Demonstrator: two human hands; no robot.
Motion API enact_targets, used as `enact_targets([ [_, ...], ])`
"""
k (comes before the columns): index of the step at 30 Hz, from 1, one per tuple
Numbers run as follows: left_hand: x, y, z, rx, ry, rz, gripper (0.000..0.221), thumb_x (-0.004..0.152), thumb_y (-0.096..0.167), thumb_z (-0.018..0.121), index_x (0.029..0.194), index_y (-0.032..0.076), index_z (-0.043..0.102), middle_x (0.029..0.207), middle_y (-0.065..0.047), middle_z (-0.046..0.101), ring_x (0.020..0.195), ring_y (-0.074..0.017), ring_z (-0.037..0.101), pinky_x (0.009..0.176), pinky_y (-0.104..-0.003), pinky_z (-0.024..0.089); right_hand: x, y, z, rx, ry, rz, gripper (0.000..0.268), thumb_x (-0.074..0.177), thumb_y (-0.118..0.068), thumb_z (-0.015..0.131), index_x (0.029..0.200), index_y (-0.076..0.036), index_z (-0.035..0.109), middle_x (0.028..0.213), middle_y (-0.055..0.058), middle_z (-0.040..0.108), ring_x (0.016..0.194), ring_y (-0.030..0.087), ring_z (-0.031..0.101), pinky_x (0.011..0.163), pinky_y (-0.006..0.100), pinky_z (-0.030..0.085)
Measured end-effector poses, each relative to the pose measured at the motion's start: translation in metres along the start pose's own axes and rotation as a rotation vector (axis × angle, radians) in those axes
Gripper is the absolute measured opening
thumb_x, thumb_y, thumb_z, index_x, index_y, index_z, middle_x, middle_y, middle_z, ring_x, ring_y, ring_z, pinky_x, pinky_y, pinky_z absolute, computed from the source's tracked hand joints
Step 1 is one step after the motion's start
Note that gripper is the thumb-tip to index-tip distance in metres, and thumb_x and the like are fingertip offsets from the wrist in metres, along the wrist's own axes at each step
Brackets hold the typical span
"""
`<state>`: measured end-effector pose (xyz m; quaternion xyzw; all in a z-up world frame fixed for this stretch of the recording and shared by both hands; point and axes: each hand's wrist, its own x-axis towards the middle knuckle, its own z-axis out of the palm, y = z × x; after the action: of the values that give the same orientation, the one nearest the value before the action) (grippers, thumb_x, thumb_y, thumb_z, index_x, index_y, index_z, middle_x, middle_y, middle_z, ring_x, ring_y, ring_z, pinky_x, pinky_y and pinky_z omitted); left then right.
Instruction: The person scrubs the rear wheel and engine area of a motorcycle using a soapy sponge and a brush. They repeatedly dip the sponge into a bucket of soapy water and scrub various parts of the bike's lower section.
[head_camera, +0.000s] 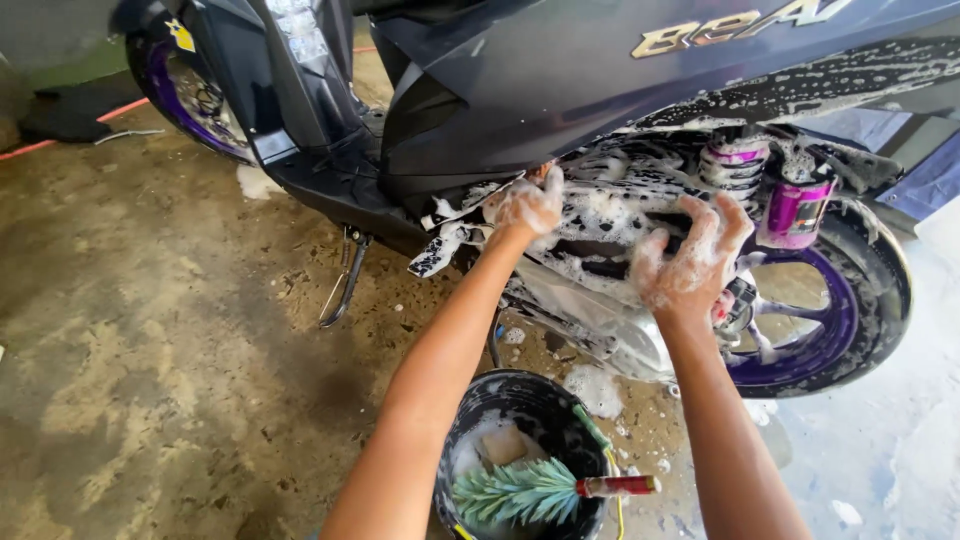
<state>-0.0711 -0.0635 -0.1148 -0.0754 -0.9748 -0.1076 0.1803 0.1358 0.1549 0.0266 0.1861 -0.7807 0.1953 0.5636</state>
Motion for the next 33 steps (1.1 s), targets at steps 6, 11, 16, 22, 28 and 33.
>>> enact_targets([
  [6,-0.088,0.077,-0.166,-0.485,0.185,-0.341,0.056,0.097,0.044,0.029,0.120,0.003,0.060,0.104,-0.028,0.068,0.104,-0.0457,0.069,0.082,-0.053,0.056,0.000,0.001,0.003,0.014,0.000,0.013,0.044,0.080,-0.006,0.070,0.122,-0.007,0.059,0.131,0.021,0.044,0.121,0.050,0.054,0.092,0.062,0.053],
  [11,-0.046,0.076,0.014,-0.136,1.325,0.294,0.024,0.099,0.019,0.059,0.116,0.003,0.064,0.100,-0.016,0.055,0.107,-0.0436,0.060,0.093,-0.056,0.053,-0.002,0.013,0.005,-0.023,0.019,-0.033,0.043,0.082,-0.011,0.070,0.124,-0.010,0.061,0.134,0.019,0.045,0.123,0.047,0.055,0.095,0.056,0.053],
  [16,-0.091,0.079,-0.167,-1.181,0.541,0.337,0.011,0.098,0.022,0.050,0.102,0.013,0.050,0.097,-0.009,0.058,0.090,-0.0248,0.063,0.083,-0.037,0.057,0.001,0.010,0.003,0.010,0.042,-0.049,0.042,0.081,-0.008,0.069,0.122,-0.007,0.061,0.133,0.020,0.046,0.122,0.048,0.055,0.096,0.055,0.052],
  [22,-0.159,0.079,-0.208,-0.450,0.299,-0.033,0.023,0.096,0.005,0.057,0.119,0.005,0.059,0.104,-0.014,0.061,0.095,-0.0314,0.067,0.081,-0.045,0.060,-0.001,0.013,0.011,-0.055,0.029,-0.052,0.044,0.080,-0.009,0.068,0.123,-0.007,0.063,0.133,0.021,0.045,0.120,0.048,0.056,0.094,0.058,0.053],
  [28,-0.141,0.120,-0.167,-0.829,0.536,0.330,0.033,0.106,0.013,0.040,0.135,0.002,0.028,0.133,-0.007,0.031,0.122,-0.0120,0.034,0.105,-0.021,0.029,0.008,-0.032,-0.006,-0.379,-0.280,-0.111,0.056,0.091,-0.018,0.061,0.145,-0.008,0.061,0.153,0.021,0.049,0.149,0.049,0.028,0.116,0.069,0.011],
  [33,-0.144,0.123,-0.201,-0.789,0.726,0.425,0.040,0.101,0.038,0.054,0.127,0.008,0.056,0.130,-0.012,0.052,0.123,-0.0280,0.054,0.110,-0.039,0.044,0.011,-0.023,-0.020,-0.275,-0.488,-0.153,0.074,0.088,-0.019,0.066,0.157,-0.001,0.050,0.165,0.023,0.043,0.154,0.047,0.027,0.119,0.071,0.002],
])
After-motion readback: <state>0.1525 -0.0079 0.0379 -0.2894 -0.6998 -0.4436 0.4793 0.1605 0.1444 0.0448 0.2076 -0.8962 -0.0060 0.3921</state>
